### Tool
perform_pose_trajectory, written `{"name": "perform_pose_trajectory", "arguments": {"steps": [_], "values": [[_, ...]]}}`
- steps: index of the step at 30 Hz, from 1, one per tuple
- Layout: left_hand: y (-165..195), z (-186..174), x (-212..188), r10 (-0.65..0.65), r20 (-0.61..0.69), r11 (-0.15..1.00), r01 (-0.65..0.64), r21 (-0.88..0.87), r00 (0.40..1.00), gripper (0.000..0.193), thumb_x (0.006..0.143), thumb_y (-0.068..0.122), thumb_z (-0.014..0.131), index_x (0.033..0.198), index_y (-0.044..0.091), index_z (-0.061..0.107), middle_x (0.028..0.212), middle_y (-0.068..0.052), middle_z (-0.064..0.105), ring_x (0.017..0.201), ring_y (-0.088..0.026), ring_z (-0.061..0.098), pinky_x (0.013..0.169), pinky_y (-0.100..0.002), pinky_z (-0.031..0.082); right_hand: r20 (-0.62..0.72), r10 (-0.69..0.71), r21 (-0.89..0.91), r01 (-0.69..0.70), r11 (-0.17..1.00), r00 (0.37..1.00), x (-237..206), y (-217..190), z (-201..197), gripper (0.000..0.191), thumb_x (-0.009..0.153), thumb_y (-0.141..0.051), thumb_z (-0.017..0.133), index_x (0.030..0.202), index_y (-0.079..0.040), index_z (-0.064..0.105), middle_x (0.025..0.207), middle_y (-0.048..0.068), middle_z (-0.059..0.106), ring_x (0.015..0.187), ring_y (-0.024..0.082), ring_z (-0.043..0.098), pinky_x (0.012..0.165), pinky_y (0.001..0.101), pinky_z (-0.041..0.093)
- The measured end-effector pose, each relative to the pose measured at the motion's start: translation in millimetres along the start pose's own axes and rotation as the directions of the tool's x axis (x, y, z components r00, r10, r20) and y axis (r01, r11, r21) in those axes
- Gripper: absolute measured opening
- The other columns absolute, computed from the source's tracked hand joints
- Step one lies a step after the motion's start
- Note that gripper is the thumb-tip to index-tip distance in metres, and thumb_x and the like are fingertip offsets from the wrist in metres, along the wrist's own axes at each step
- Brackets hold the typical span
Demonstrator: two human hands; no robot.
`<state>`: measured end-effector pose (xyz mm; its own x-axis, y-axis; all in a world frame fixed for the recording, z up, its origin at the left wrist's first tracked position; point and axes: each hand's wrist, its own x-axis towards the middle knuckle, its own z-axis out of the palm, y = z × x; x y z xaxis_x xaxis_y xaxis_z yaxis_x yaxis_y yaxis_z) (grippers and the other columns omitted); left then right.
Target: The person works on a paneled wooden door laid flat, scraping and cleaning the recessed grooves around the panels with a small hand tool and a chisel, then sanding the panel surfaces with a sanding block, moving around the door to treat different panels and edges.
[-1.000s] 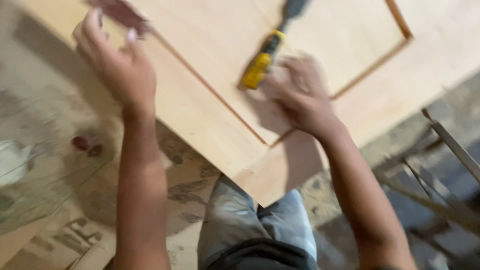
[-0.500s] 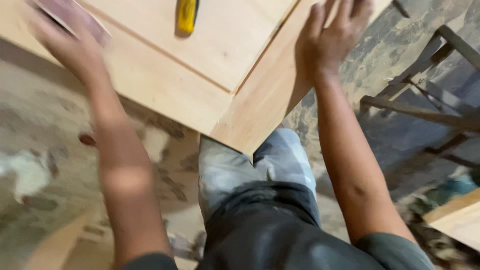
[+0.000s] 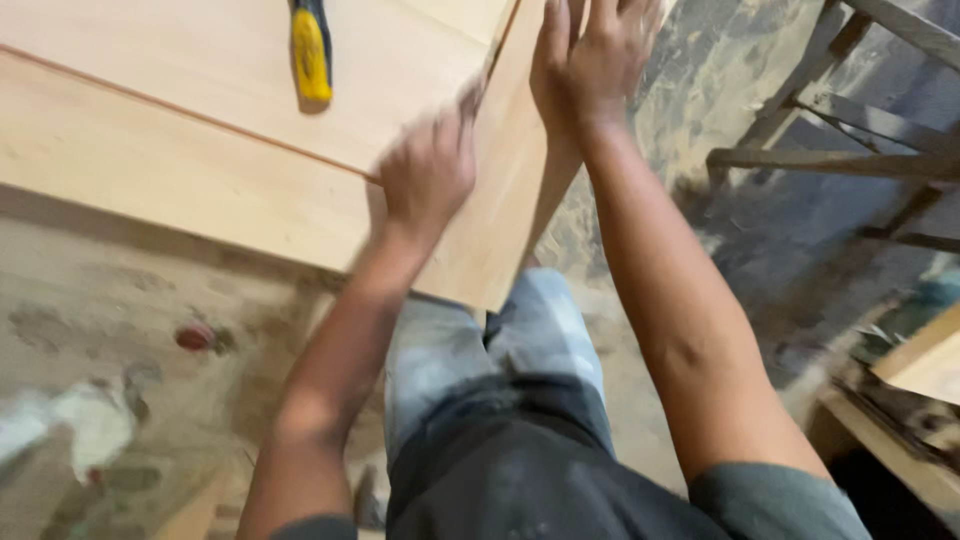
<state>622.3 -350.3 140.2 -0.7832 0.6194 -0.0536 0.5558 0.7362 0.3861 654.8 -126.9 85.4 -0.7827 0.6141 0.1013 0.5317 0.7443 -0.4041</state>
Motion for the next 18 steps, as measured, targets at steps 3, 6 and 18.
{"name": "perform_pose_trajectory", "arguments": {"steps": [3,6,18], "values": [[0.3,-10.1,-27.4,0.032,0.038,0.999,-0.032,0.011,0.999,0.016,0.095,0.024,0.068,0.085,0.012,0.063,0.076,-0.009,0.067,0.065,-0.03,0.068,0.056,-0.044,0.054,-0.096,-0.066,-0.012,0.065,0.998,0.993,0.5,-0.5,-1.7,0.052,0.102,-0.033,0.071,0.145,-0.009,0.055,0.146,0.025,0.047,0.136,0.049,0.044,0.118,0.06,0.034],[-0.5,-8.5,-29.3,0.041,0.063,0.999,-0.039,-0.022,0.997,0.022,0.097,0.028,0.069,0.085,0.011,0.061,0.075,-0.009,0.065,0.069,-0.03,0.067,0.062,-0.044,0.054,-0.096,-0.071,-0.066,0.065,0.996,0.993,5.3,-4.6,-10.8,0.054,0.102,-0.035,0.071,0.147,-0.009,0.054,0.146,0.027,0.046,0.134,0.053,0.041,0.116,0.0603,0.032],[23.5,11.1,54.8,0.124,-0.132,0.991,-0.117,0.058,0.983,0.02,0.097,0.021,0.068,0.079,0.015,0.063,0.073,-0.004,0.063,0.072,-0.026,0.062,0.066,-0.042,0.049,-0.034,-0.029,-0.016,0.029,0.999,0.999,12.5,1.3,-11.6,0.053,0.1,-0.033,0.073,0.145,-0.011,0.055,0.141,0.021,0.048,0.133,0.043,0.047,0.115,0.0566,0.038]]}}
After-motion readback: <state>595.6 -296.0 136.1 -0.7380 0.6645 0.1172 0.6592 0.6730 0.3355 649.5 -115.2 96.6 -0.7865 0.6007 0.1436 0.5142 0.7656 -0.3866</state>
